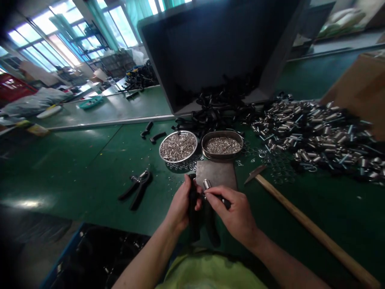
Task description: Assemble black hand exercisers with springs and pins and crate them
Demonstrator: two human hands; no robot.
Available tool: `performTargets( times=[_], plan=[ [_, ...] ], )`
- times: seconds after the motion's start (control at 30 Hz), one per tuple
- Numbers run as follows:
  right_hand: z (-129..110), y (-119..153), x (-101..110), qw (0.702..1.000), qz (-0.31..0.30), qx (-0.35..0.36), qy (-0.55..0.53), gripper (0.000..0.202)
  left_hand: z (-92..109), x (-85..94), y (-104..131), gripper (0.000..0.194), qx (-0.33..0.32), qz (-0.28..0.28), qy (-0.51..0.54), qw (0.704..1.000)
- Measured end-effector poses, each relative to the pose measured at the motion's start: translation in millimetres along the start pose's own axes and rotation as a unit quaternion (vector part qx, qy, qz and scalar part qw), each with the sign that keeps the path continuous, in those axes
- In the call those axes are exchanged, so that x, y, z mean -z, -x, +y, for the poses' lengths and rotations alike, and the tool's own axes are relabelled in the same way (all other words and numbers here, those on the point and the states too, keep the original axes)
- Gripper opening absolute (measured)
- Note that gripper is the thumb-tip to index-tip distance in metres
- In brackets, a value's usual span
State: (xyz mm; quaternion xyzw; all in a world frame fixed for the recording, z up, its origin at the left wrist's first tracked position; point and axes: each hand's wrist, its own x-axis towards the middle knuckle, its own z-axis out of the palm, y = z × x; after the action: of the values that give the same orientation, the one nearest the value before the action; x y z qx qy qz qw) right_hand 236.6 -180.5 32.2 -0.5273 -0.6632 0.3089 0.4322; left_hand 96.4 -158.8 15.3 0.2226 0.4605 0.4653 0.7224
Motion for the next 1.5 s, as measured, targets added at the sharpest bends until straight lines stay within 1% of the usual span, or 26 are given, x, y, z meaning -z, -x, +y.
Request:
performTargets(
  times=[0.1,0.27,0.37,0.47,0.57,0.67,0.7,0.77,0.8,0.87,0.9,0.93,1.0,1.07,1.1,1.13,1.17,1.2,1.23,1.27,1.3,1.33,1.37,1.4,1.43,1.5],
  plan=[
    [0,1,-1,1.000,0.003,0.022,0.017,0.015,2,-5.3,2,0.052,-0.022,-0.007,-0.040,0.999],
    [1,-3,-1,0.996,-0.009,0.050,0.066,0.014,-8,-8.5,7,0.047,-0.071,0.010,-0.136,0.988],
    [2,-3,3,0.997,-0.022,0.035,0.070,0.015,-8,-7.0,7,0.046,-0.074,0.007,-0.155,0.985],
    [3,1,4,0.997,-0.019,0.023,0.072,0.016,-5,-6.3,6,0.045,-0.073,0.005,-0.153,0.986],
    [5,5,2,0.996,-0.013,0.042,0.073,0.014,-3,-6.7,5,0.045,-0.090,0.015,-0.184,0.979],
    [9,6,-2,0.997,-0.023,0.051,0.059,0.014,-4,-7.0,5,0.043,-0.097,0.025,-0.220,0.970],
    [11,5,-3,0.997,-0.026,0.040,0.053,0.014,-4,-7.0,6,0.043,-0.092,0.019,-0.219,0.971],
    [15,2,-3,0.999,-0.029,0.002,0.045,0.017,-2,-6.6,7,0.041,-0.080,-0.018,-0.203,0.976],
    [16,0,-2,0.998,-0.029,-0.019,0.043,0.018,-1,-6.1,8,0.044,-0.077,-0.043,-0.193,0.977],
    [20,-4,0,0.998,-0.032,-0.053,0.033,0.019,0,-4.0,9,0.060,-0.070,-0.081,-0.180,0.978],
    [22,-5,2,0.997,-0.036,-0.059,0.024,0.017,0,-2.2,9,0.069,-0.068,-0.090,-0.179,0.977],
    [24,-5,5,0.997,-0.044,-0.055,0.016,0.017,0,-0.1,8,0.073,-0.068,-0.091,-0.181,0.977],
    [27,-3,9,0.998,-0.060,-0.025,0.015,0.020,-1,5.2,5,0.070,-0.066,-0.081,-0.183,0.978],
    [30,1,13,0.998,-0.061,0.008,0.030,0.022,-3,10.5,3,0.068,-0.073,-0.075,-0.191,0.976],
    [30,2,14,0.998,-0.060,0.002,0.033,0.022,-3,12.7,2,0.069,-0.083,-0.072,-0.200,0.974],
    [31,2,14,0.997,-0.065,-0.027,0.026,0.024,-2,14.4,2,0.073,-0.100,-0.069,-0.216,0.969],
    [32,2,14,0.993,-0.083,-0.079,0.005,0.028,-1,15.4,3,0.078,-0.122,-0.065,-0.239,0.961],
    [32,1,13,0.983,-0.112,-0.143,-0.030,0.036,1,15.9,4,0.083,-0.147,-0.062,-0.266,0.951],
    [33,-1,11,0.965,-0.146,-0.205,-0.071,0.045,3,15.8,6,0.087,-0.165,-0.063,-0.296,0.939],
    [34,-4,9,0.944,-0.183,-0.248,-0.116,0.051,5,15.3,8,0.089,-0.173,-0.070,-0.327,0.926],
    [34,-8,7,0.926,-0.219,-0.265,-0.157,0.054,6,14.6,10,0.088,-0.173,-0.082,-0.358,0.914],
    [34,-11,4,0.914,-0.251,-0.257,-0.189,0.053,7,13.8,12,0.086,-0.167,-0.096,-0.384,0.903],
    [34,-13,1,0.909,-0.270,-0.236,-0.211,0.048,7,13.2,13,0.083,-0.160,-0.105,-0.402,0.896],
    [34,-15,-2,0.913,-0.274,-0.210,-0.217,0.043,5,13.0,14,0.081,-0.156,-0.103,-0.408,0.893],
    [33,-16,-5,0.924,-0.263,-0.187,-0.205,0.037,2,13.1,15,0.079,-0.156,-0.091,-0.405,0.896],
    [30,-16,-10,0.957,-0.208,-0.157,-0.126,0.028,-6,14.8,16,0.077,-0.168,-0.049,-0.380,0.908]
  ],
)
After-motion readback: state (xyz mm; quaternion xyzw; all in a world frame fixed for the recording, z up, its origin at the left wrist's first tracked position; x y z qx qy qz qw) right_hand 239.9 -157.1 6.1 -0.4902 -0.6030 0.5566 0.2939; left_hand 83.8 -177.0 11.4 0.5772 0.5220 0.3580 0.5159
